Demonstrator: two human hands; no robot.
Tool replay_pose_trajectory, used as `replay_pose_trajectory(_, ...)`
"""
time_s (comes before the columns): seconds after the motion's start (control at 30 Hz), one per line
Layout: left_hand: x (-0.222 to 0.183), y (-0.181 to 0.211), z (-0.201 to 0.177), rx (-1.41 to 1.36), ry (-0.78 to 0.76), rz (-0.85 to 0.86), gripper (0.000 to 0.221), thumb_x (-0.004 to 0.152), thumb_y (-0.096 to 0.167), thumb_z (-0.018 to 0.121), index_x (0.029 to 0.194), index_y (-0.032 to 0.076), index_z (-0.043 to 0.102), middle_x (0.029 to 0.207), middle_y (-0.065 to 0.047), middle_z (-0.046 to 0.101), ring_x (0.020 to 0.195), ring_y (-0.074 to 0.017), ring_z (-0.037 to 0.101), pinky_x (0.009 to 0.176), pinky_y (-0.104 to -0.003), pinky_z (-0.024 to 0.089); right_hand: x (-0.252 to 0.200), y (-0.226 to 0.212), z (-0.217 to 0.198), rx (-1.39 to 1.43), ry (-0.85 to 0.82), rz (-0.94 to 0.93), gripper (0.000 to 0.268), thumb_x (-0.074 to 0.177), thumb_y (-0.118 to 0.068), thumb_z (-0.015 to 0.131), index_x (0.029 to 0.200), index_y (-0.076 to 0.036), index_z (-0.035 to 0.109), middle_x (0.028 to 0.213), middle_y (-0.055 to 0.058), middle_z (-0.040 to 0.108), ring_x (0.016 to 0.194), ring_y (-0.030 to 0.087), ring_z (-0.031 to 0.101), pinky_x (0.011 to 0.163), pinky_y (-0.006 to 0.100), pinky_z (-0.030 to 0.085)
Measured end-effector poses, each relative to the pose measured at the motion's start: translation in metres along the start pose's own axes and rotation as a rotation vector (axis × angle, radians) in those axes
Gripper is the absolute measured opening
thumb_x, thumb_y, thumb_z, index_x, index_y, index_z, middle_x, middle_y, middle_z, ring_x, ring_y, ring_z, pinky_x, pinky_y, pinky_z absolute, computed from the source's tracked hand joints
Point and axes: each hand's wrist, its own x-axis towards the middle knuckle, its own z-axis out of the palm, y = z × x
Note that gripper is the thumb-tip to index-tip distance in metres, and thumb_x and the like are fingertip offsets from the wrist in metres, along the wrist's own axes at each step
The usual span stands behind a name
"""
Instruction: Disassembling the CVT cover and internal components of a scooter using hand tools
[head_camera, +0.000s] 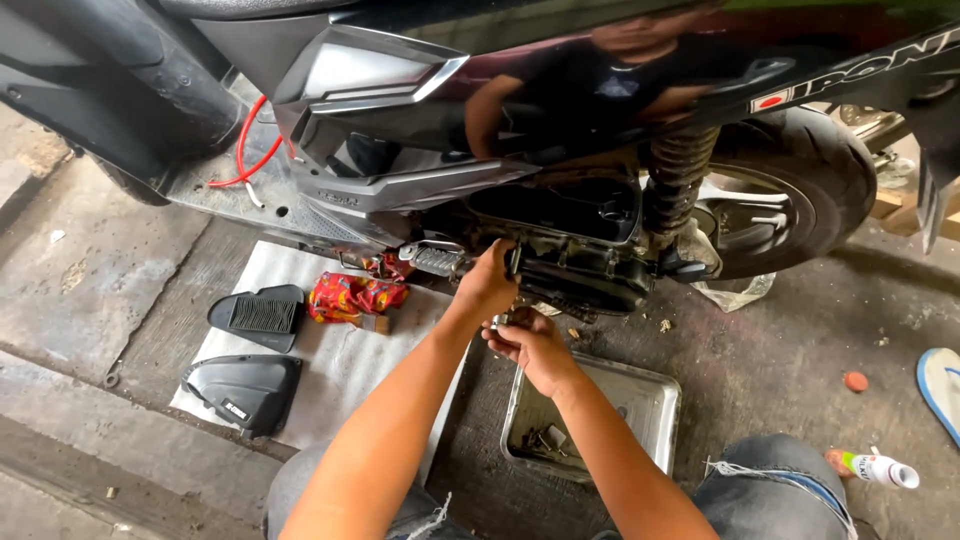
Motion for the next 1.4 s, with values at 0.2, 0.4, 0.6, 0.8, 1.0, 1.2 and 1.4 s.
replay_pose_trajectory(0.2, -0.022, 0.047, -0.036, 0.177, -0.063, -0.054, 0.055, 0.086, 0.028, 0.074, 0.137, 0.021, 0.054, 0.108, -0.015, 0.075, 0.101, -0.0387, 0.075, 0.086, -0.053, 0.062, 0.025, 0.02, -0.009, -0.152, 0.114, -0.055, 0.044, 0.074, -0.002, 0.089, 0.083, -0.015, 0.049, 0.067, 0.0, 0.057, 0.059, 0.013, 0.063, 0.056, 0.02, 0.056)
replay_pose_trajectory(0.4, 0.005, 0.017, -0.01, 0.084, -0.038, -0.003, 0.055, 0.083, 0.014, 0.068, 0.137, 0.015, 0.055, 0.113, -0.021, 0.073, 0.104, -0.0433, 0.073, 0.089, -0.056, 0.06, 0.015, 0.017, -0.003, 0.052, 0.044, 0.102, 0.02, 0.081, -0.013, 0.079, 0.08, -0.014, 0.058, 0.079, 0.009, 0.07, 0.081, 0.028, 0.075, 0.079, 0.04, 0.062)
replay_pose_trajectory(0.6, -0.033, 0.055, -0.039, 0.033, -0.074, -0.062, 0.06, 0.085, 0.009, 0.068, 0.14, 0.009, 0.044, 0.111, -0.031, 0.067, 0.102, -0.0516, 0.07, 0.089, -0.062, 0.06, 0.024, 0.025, -0.009, -0.04, 0.107, -0.005, 0.036, 0.08, -0.004, 0.086, 0.079, -0.012, 0.051, 0.077, 0.011, 0.073, 0.07, 0.024, 0.076, 0.066, 0.032, 0.064)
replay_pose_trajectory(0.8, -0.015, 0.052, -0.032, 0.097, -0.099, -0.119, 0.065, 0.084, 0.013, 0.074, 0.143, 0.008, 0.047, 0.109, -0.027, 0.072, 0.101, -0.0441, 0.074, 0.08, -0.054, 0.062, 0.036, 0.028, -0.01, -0.085, 0.092, 0.037, 0.026, 0.083, -0.006, 0.079, 0.086, -0.013, 0.054, 0.077, 0.002, 0.061, 0.07, 0.02, 0.07, 0.068, 0.03, 0.062)
replay_pose_trajectory(1.0, 0.001, 0.013, -0.006, 0.028, -0.057, 0.04, 0.058, 0.087, 0.005, 0.066, 0.138, 0.007, 0.037, 0.098, -0.036, 0.064, 0.089, -0.0549, 0.072, 0.076, -0.06, 0.061, 0.001, 0.004, 0.01, -0.115, 0.087, -0.002, 0.03, 0.08, 0.001, 0.083, 0.087, -0.008, 0.055, 0.079, 0.006, 0.062, 0.07, 0.024, 0.074, 0.066, 0.03, 0.064)
replay_pose_trajectory(1.2, 0.005, 0.014, -0.003, 0.194, -0.076, 0.02, 0.064, 0.081, 0.012, 0.07, 0.138, 0.01, 0.041, 0.1, -0.026, 0.07, 0.086, -0.046, 0.076, 0.07, -0.055, 0.063, 0.029, 0.029, -0.002, -0.158, 0.148, 0.005, 0.033, 0.08, -0.001, 0.082, 0.085, -0.011, 0.051, 0.072, 0.0, 0.049, 0.06, 0.012, 0.056, 0.053, 0.019, 0.051)
replay_pose_trajectory(1.4, 0.024, -0.015, 0.03, 0.082, -0.009, 0.117, 0.059, 0.077, 0.007, 0.061, 0.13, 0.004, 0.035, 0.088, -0.031, 0.063, 0.064, -0.0454, 0.064, 0.056, -0.051, 0.052, 0.031, 0.029, -0.031, 0.056, -0.146, 0.015, 0.014, 0.094, 0.004, 0.061, 0.106, 0.009, 0.066, 0.097, 0.022, 0.072, 0.089, 0.031, 0.071, 0.08, 0.035, 0.059)
